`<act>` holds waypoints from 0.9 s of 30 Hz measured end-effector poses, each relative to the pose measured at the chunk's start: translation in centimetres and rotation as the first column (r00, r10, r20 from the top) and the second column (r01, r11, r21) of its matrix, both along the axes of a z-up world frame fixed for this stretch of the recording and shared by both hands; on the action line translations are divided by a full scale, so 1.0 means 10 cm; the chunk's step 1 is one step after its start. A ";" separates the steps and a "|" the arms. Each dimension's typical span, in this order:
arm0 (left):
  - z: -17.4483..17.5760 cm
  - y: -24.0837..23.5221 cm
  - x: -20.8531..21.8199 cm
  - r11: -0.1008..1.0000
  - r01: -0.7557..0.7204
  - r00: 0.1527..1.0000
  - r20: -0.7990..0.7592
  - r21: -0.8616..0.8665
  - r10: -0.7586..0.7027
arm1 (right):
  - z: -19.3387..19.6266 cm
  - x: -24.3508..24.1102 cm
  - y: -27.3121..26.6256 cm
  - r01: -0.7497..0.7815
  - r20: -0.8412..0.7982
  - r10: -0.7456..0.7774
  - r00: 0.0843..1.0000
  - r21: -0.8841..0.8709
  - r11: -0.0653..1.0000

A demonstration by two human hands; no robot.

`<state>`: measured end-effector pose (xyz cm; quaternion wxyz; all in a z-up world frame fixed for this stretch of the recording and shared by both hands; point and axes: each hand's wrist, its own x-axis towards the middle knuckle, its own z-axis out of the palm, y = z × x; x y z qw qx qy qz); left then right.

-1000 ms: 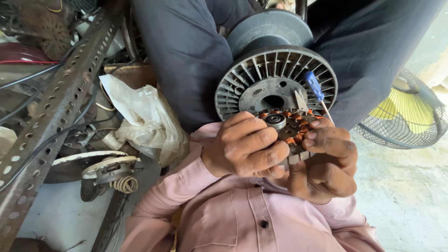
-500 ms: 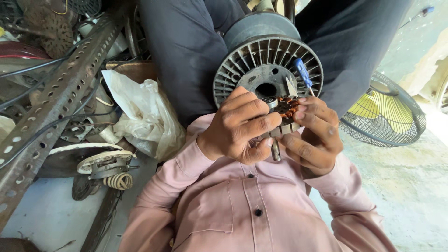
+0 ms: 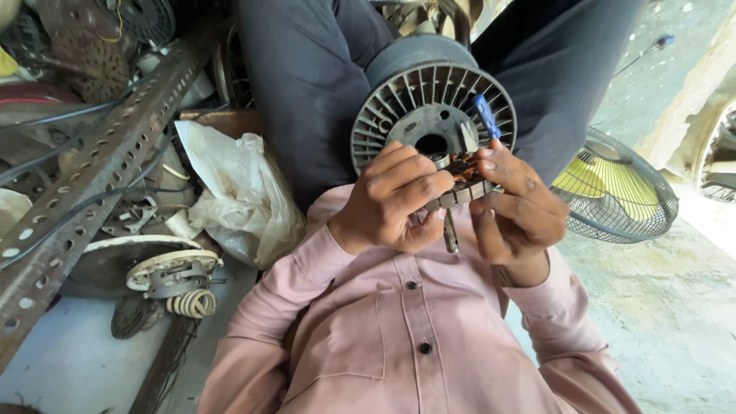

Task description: The person works on a fan motor stator, using a screwdriver to pry at the coils and orange handled scissors to trim or manipulate wires.

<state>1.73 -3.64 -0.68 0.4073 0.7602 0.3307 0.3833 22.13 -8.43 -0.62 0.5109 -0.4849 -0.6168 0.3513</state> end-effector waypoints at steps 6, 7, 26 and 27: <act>-0.01 -0.48 -0.01 0.988 -0.095 0.995 0.015 0.119 0.094 | 0.55 -0.17 0.03 0.010 0.373 0.026 0.927 -0.095 0.995; -0.02 -0.56 -0.04 0.986 -0.084 0.996 0.007 0.143 0.084 | 0.59 -0.20 0.04 0.013 0.395 0.020 0.918 -0.082 0.997; 0.13 0.13 -0.03 0.939 -0.165 0.984 0.020 -0.302 0.180 | 0.35 0.07 0.53 -0.232 -0.040 0.235 0.971 -0.387 0.892; 0.12 0.14 -0.04 0.935 -0.167 0.984 0.011 -0.313 0.180 | 0.32 0.06 0.53 -0.225 -0.041 0.227 0.973 -0.379 0.897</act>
